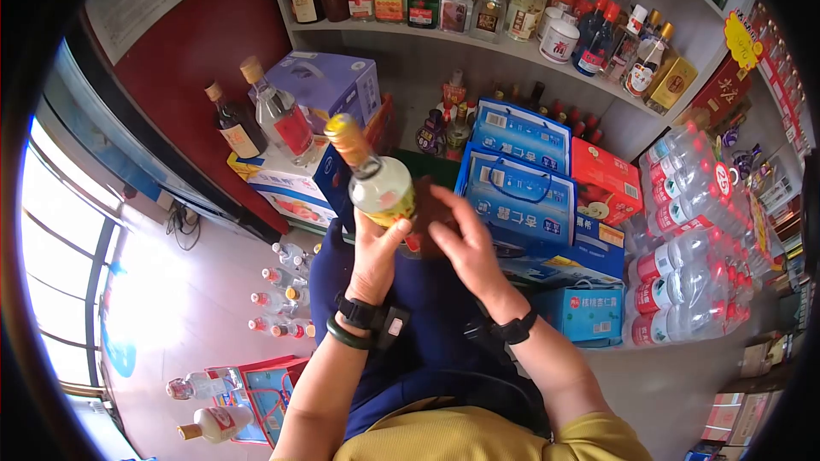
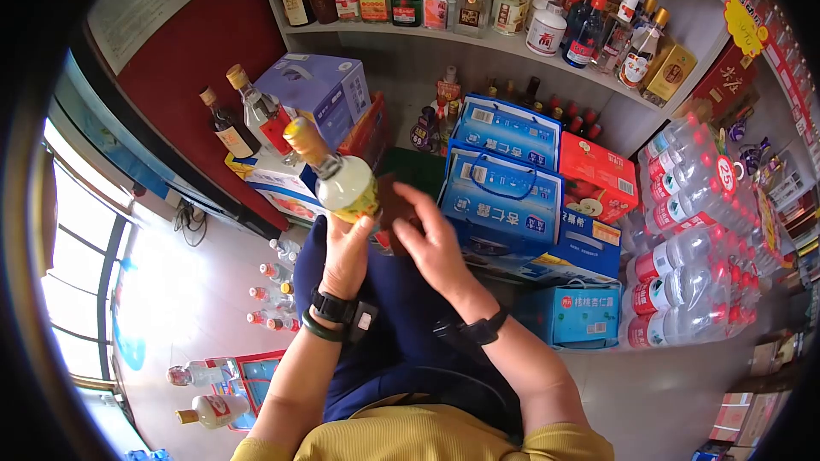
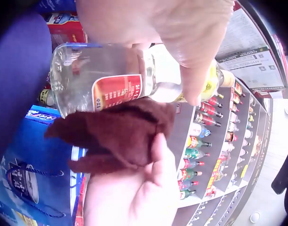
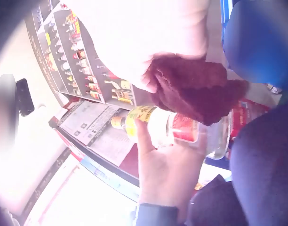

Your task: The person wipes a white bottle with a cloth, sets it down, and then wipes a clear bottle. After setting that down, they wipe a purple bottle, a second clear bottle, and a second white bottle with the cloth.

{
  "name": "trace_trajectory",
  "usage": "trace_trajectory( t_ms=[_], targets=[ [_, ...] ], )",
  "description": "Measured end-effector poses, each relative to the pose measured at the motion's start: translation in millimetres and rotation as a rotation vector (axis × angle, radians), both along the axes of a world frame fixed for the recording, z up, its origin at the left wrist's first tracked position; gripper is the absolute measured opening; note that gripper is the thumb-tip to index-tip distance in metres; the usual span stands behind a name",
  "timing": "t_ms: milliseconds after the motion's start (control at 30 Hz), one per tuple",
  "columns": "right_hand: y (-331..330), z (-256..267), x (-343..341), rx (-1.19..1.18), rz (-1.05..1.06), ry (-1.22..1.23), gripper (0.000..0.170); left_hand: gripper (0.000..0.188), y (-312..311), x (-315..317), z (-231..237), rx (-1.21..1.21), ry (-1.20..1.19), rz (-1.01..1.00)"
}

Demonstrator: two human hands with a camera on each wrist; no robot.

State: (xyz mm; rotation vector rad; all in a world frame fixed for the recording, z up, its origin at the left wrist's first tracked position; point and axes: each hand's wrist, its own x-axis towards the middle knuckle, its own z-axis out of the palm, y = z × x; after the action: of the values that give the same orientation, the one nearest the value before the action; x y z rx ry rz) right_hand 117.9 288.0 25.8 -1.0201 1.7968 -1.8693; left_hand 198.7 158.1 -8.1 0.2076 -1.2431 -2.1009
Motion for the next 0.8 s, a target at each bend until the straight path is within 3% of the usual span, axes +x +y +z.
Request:
trace_trajectory(
  t_ms=[67,100,133,200,267,367,433,567,600,667,700,767,800],
  targets=[
    [-5,-20,8,-0.089,-0.112,0.106,0.041,0.081,6,4,2,0.017,-0.012,-0.059],
    [2,-40,3,-0.023,-0.083,0.107,0.04,0.081,7,7,-1,0.003,-0.021,-0.083],
    [11,-56,-4,0.062,0.008,0.01,0.041,0.08,5,10,-4,-0.009,-0.03,-0.105],
    [29,-65,-15,0.422,0.038,0.06,0.043,0.082,0,16,-10,-0.04,-0.05,-0.121],
    [39,-68,-30,0.258,0.081,-0.02,0.043,0.085,-4,20,-12,-0.087,-0.084,-0.202],
    [35,-5,-31,0.079,0.038,-0.147,0.044,0.089,-5,26,-4,-0.179,-0.134,-0.209],
    [24,27,-24,-0.165,0.093,-0.188,0.043,0.092,-1,29,4,-0.328,-0.105,-0.144],
    [9,17,-9,-0.221,0.211,-0.448,0.047,0.095,12,40,9,-0.297,-0.182,-0.023],
    [6,-8,-7,-0.169,0.155,-0.364,0.047,0.095,12,42,9,-0.302,-0.181,-0.021],
    [9,-40,5,-0.006,0.137,-0.332,0.044,0.098,18,50,13,-0.508,-0.407,0.085],
    [12,-55,7,-0.003,0.14,-0.337,0.044,0.086,24,48,20,-0.505,-0.349,0.148],
    [16,-62,4,0.144,0.097,0.148,0.041,0.086,21,44,11,-0.582,-0.402,0.266],
    [18,-57,0,0.143,0.095,0.148,0.041,0.087,20,42,8,-0.656,-0.455,0.384]
  ],
)
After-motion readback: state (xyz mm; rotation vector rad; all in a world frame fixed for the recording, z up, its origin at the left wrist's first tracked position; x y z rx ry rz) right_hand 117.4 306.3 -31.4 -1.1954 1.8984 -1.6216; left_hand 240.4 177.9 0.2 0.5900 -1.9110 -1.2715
